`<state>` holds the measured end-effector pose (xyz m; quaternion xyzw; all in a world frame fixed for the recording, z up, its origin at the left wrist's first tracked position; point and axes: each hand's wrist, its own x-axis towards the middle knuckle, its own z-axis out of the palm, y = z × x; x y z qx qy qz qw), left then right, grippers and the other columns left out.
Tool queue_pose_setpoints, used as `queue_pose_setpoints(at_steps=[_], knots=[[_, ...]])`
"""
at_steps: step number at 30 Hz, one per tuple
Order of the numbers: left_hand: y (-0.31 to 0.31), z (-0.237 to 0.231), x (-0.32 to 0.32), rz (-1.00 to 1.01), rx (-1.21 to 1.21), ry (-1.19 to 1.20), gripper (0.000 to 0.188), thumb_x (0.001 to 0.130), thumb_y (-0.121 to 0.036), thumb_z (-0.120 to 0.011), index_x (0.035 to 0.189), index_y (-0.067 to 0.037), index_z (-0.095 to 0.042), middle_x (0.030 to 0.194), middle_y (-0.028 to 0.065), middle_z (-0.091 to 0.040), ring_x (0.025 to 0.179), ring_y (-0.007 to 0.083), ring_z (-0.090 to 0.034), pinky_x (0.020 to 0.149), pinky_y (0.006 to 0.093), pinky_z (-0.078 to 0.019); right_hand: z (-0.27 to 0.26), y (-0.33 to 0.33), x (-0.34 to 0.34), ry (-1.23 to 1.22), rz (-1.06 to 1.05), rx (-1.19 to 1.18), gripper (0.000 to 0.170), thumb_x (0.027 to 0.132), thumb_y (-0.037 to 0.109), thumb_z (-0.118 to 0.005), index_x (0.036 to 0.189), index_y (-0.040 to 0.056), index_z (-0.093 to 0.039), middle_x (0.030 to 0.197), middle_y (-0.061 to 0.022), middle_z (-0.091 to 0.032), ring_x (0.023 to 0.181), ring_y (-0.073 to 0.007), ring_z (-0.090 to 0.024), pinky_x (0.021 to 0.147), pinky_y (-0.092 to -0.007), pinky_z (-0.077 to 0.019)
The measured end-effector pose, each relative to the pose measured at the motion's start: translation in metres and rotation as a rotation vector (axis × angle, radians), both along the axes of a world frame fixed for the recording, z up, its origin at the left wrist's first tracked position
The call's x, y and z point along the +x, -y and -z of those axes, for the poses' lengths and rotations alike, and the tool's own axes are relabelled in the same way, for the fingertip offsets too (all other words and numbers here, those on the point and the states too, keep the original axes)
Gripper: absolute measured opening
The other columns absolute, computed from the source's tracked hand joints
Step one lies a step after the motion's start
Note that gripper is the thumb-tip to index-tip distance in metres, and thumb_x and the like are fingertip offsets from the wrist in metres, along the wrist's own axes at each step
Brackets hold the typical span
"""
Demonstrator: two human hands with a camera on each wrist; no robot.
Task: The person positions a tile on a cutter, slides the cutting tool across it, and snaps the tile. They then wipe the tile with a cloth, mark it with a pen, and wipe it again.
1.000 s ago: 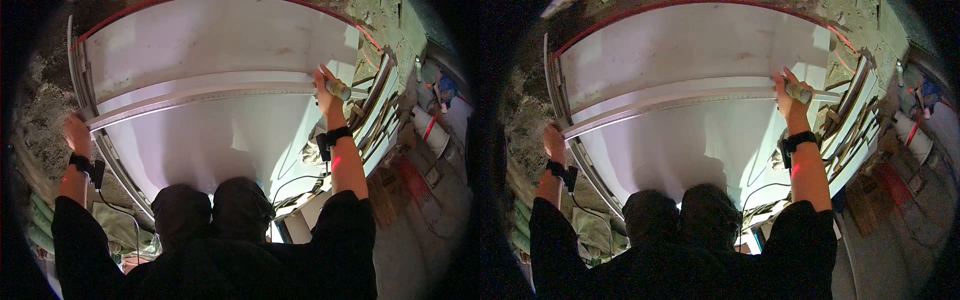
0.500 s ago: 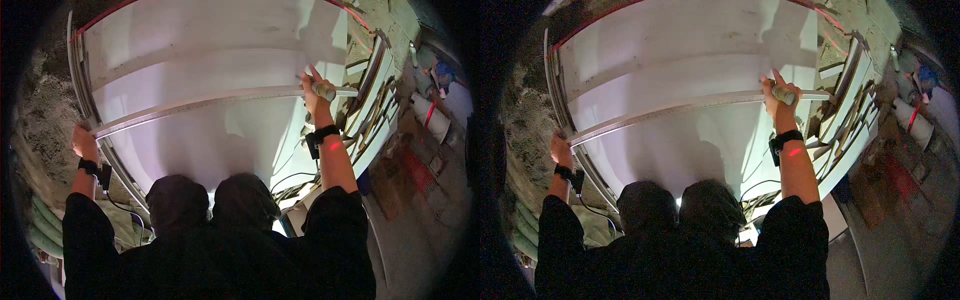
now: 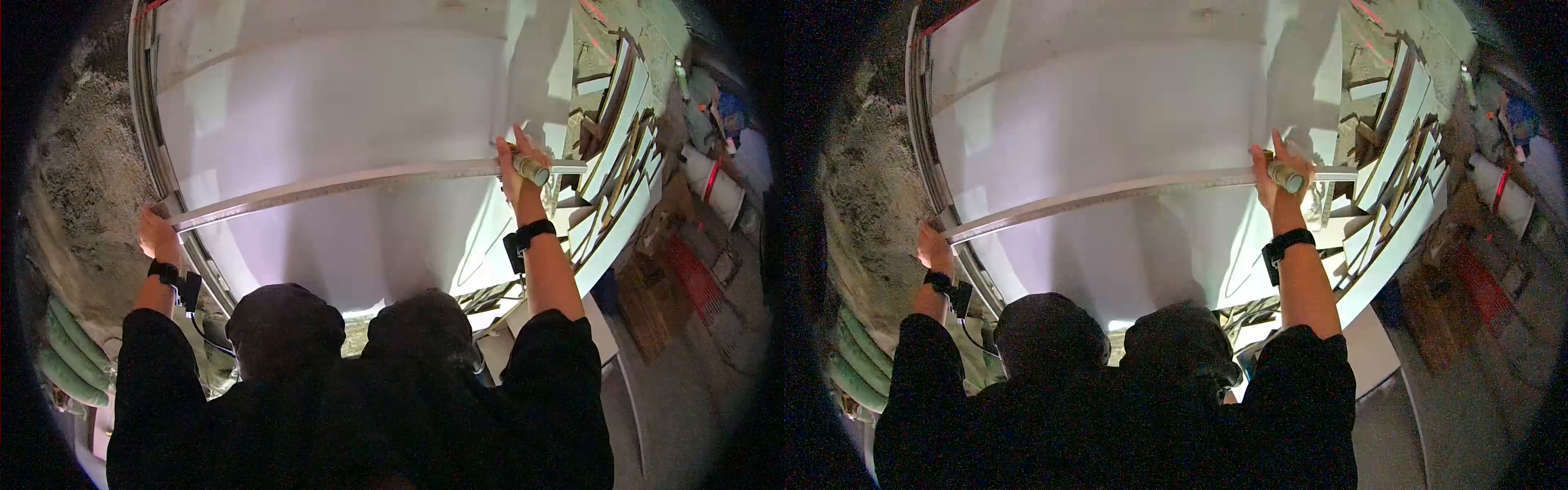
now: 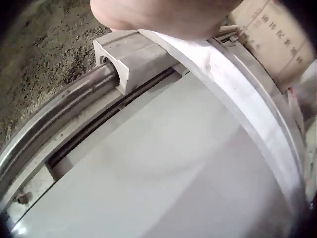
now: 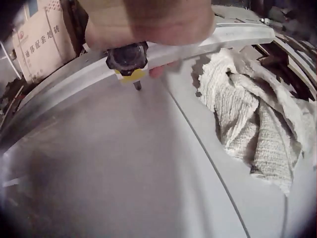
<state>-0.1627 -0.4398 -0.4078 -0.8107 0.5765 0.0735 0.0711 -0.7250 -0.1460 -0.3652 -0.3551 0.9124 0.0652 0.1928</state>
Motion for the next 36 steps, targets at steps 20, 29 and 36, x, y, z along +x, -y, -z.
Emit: queue_pose_setpoints(at_steps=[20,29,36], knots=[[-0.169,0.02,0.136,0.26,0.112,0.189,0.045,0.09,-0.039,-0.029,0.117,-0.011,-0.052,0.111,0.0121,-0.058,0.102,0.0331,-0.054,0.086,0.0417,-0.043,-0.004,-0.161,0.093,-0.033,-0.066,-0.071,0.058,0.08,0.049,-0.05,0.123,0.0102,-0.049,0.067,-0.0082,-0.062,0.067,-0.0257,-0.055,0.078,-0.0368,-0.0352],[-0.256,0.026,0.199,0.224,0.082,0.086,0.049,0.089,-0.044,-0.029,0.113,-0.011,-0.057,0.112,0.0125,-0.057,0.099,0.0342,-0.054,0.085,0.0438,-0.0424,-0.008,-0.24,0.136,-0.072,-0.16,-0.152,0.053,0.079,0.037,-0.057,0.12,0.0038,-0.051,0.056,-0.0056,-0.057,0.057,-0.0246,-0.051,0.068,-0.0365,-0.0355],[-0.295,0.003,0.18,0.131,0.1,0.055,0.035,0.084,-0.031,-0.041,0.114,-0.017,-0.052,0.105,0.0105,-0.06,0.087,0.0326,-0.06,0.072,0.044,-0.0483,-0.009,-0.286,0.16,-0.07,-0.158,-0.115,0.055,0.08,0.04,-0.055,0.122,0.0045,-0.049,0.062,-0.0031,-0.061,0.064,-0.0218,-0.051,0.076,-0.035,-0.0333]])
